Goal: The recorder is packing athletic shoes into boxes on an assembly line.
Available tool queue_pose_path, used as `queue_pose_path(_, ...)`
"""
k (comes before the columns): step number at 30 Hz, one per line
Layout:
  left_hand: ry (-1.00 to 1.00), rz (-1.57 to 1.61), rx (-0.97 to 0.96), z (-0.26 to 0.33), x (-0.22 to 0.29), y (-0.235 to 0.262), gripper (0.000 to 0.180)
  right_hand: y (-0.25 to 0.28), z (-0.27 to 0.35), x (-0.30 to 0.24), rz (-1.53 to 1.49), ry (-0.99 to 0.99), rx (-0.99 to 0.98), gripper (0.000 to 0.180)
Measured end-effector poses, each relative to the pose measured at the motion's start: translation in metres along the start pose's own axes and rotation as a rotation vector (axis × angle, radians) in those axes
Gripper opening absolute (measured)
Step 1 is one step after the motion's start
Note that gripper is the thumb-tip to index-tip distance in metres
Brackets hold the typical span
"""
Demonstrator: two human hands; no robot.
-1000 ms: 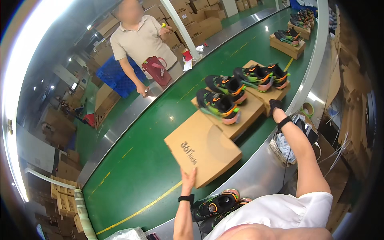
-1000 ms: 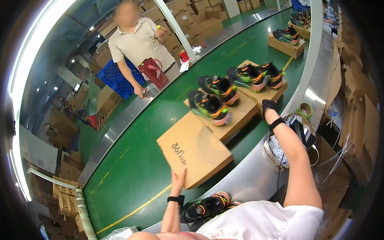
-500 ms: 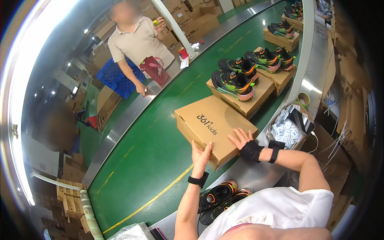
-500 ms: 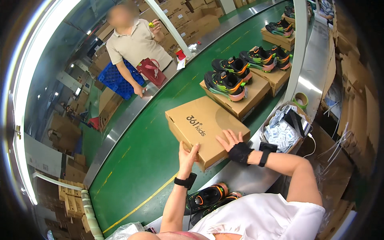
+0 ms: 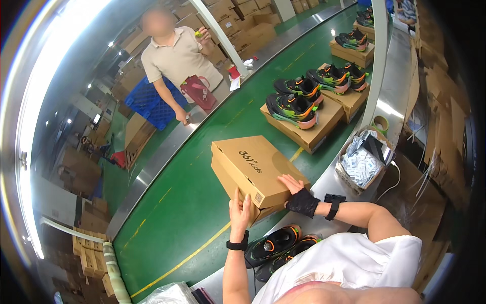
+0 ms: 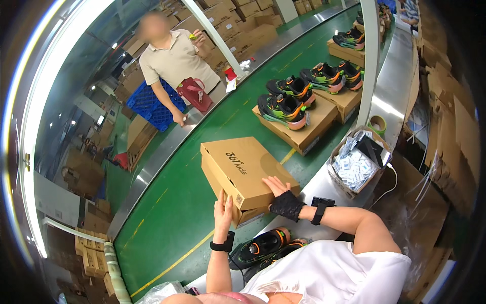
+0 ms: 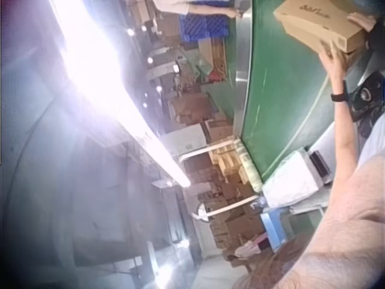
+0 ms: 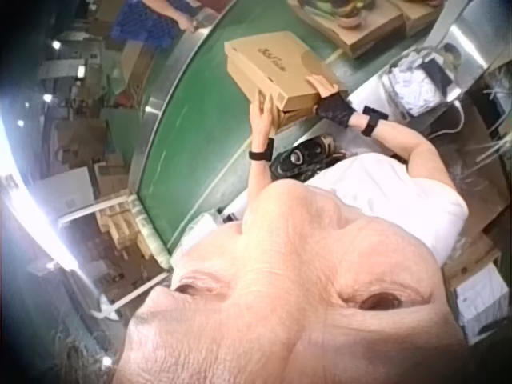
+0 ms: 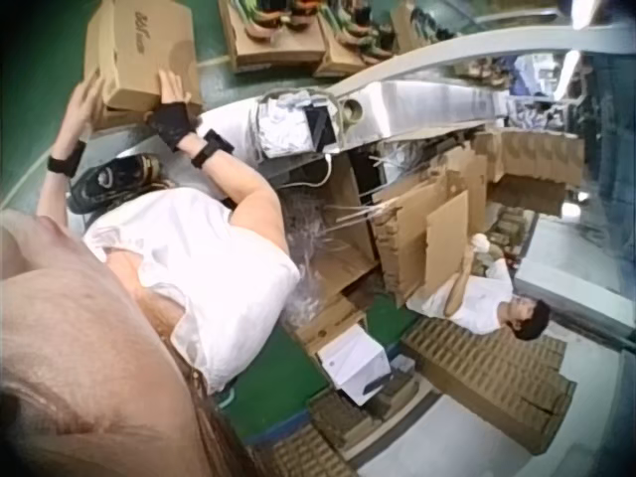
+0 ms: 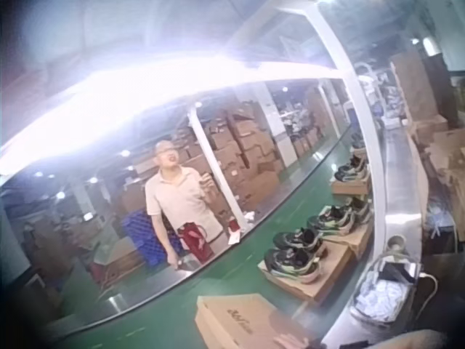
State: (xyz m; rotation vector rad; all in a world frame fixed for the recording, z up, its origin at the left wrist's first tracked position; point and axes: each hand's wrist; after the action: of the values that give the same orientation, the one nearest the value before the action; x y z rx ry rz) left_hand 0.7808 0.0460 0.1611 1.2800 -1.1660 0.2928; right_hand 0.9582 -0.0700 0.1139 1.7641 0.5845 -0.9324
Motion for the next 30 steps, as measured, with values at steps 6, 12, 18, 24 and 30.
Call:
queue_pose_path(6, -0.159, 0.086, 0.023, 0.006, -0.020, 0.017, 0.042, -0.005, -0.001, -0.025, 0.034, -0.045, 0.028, 0.075)
queue_pose_path(12, -0.371, -0.636, -0.001, 0.022, 0.097, 0.004, 0.035, -0.030, 0.017, -0.008, -0.425, -0.113, -0.063, 0.070)
queue_pose_path(18, -0.463, -0.652, -0.076, 0.032, 0.077, -0.004, 0.046, -0.021, 0.001, -0.025, -0.245, 0.116, 0.344, 0.074)
queue_pose_path(24, -0.361, -0.515, -0.030, 0.053, 0.052, 0.037, 0.053, 0.033, -0.015, 0.041, -0.756, -0.453, 0.337, 0.052)
queue_pose_path(30, 0.454, -0.194, -0.109, 0.129, -0.076, 0.163, 0.048, 0.034, 0.002, 0.032, -1.342, -0.618, 0.147, 0.022)
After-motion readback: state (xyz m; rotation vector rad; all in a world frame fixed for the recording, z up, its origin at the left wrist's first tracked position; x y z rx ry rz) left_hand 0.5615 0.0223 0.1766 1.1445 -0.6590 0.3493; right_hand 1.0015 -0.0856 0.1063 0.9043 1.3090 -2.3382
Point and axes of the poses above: each hand's wrist, its own z-axis away from the middle knuckle, its own y-axis out of the back of the hand, x = y × z, and after that the axes turned 5 degrees about z, right-handed
